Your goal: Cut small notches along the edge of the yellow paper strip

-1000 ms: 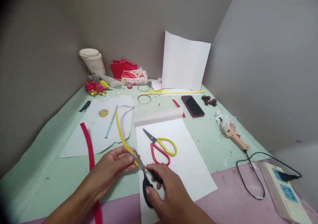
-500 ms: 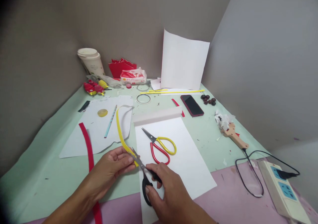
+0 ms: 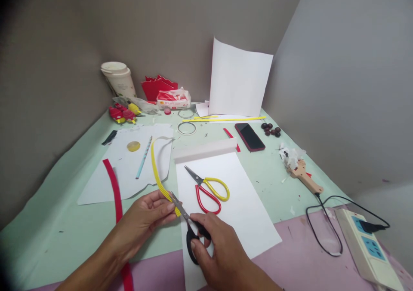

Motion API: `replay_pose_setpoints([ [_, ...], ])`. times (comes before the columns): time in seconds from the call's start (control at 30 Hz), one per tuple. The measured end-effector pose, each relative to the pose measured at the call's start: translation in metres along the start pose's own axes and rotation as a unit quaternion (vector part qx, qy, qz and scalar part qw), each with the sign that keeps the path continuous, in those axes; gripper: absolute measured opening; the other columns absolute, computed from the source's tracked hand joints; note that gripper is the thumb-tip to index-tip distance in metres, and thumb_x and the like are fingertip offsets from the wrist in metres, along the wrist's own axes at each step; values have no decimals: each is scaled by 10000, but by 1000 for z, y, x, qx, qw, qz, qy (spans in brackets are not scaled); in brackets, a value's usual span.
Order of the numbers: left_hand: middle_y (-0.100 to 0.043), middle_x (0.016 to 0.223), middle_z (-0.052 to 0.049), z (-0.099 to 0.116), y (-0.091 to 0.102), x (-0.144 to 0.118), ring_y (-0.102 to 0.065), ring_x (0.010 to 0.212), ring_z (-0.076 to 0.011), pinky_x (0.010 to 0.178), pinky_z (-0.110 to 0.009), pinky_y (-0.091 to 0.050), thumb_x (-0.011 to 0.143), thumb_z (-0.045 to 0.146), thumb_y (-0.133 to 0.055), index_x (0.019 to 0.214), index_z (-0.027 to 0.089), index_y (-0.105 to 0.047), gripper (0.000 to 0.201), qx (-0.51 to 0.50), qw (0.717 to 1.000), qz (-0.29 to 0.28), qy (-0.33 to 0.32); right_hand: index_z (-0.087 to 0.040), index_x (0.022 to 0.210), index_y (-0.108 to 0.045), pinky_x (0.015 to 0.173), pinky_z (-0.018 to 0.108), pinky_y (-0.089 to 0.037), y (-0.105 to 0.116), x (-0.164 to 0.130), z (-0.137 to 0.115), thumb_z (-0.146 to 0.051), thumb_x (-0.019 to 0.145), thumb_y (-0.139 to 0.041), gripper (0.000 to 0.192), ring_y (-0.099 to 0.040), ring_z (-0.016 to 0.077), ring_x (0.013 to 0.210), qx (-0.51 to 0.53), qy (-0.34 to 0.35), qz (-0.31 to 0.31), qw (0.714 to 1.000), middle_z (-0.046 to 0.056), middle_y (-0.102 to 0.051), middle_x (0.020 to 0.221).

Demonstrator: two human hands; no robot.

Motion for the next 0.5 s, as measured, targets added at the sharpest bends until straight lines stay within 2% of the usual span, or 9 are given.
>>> replay_pose_setpoints([
  [0.13, -729, 991, -78, 0, 0, -1, -674, 897, -163, 826, -270, -533, 751, 250, -757, 1018, 155, -671, 296, -4, 1000, 0, 2, -229, 1229, -549, 778, 328, -479, 0, 1, 3, -152, 811, -540, 425, -590, 199, 852, 44, -42, 6, 998, 59, -637, 1007],
  [0.27, -730, 920, -76, 6, -2, -3, -673, 839, -154, 800, -266, -537, 777, 265, -731, 971, 146, -678, 234, -5, 1000, 3, -2, -217, 1196, -557, 823, 337, -478, 0, 2, 6, -151, 807, -521, 397, -595, 210, 919, 138, -103, 11, 985, 52, -626, 975],
  [0.37, -724, 872, -70, 8, -3, -5, -675, 827, -168, 769, -280, -548, 807, 274, -697, 946, 148, -672, 189, -5, 1000, 3, 2, -203, 1201, -540, 846, 335, -478, 0, 2, 3, -150, 807, -516, 398, -594, 213, 968, 173, -103, 2, 979, 57, -611, 982],
  [0.5, -719, 879, -62, 9, -1, -6, -673, 835, -166, 752, -268, -550, 823, 260, -679, 935, 157, -665, 153, -11, 1000, 14, 5, -201, 1227, -534, 793, 327, -491, 0, 1, 0, -151, 785, -526, 445, -594, 211, 935, 143, -96, 5, 985, 70, -610, 1013],
])
Point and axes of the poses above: each hand's wrist, its own x-axis towards the middle knuckle, its own y-axis out of the back of the hand, z = x × y, the point moved 6 cm from there along x, towards the middle knuckle
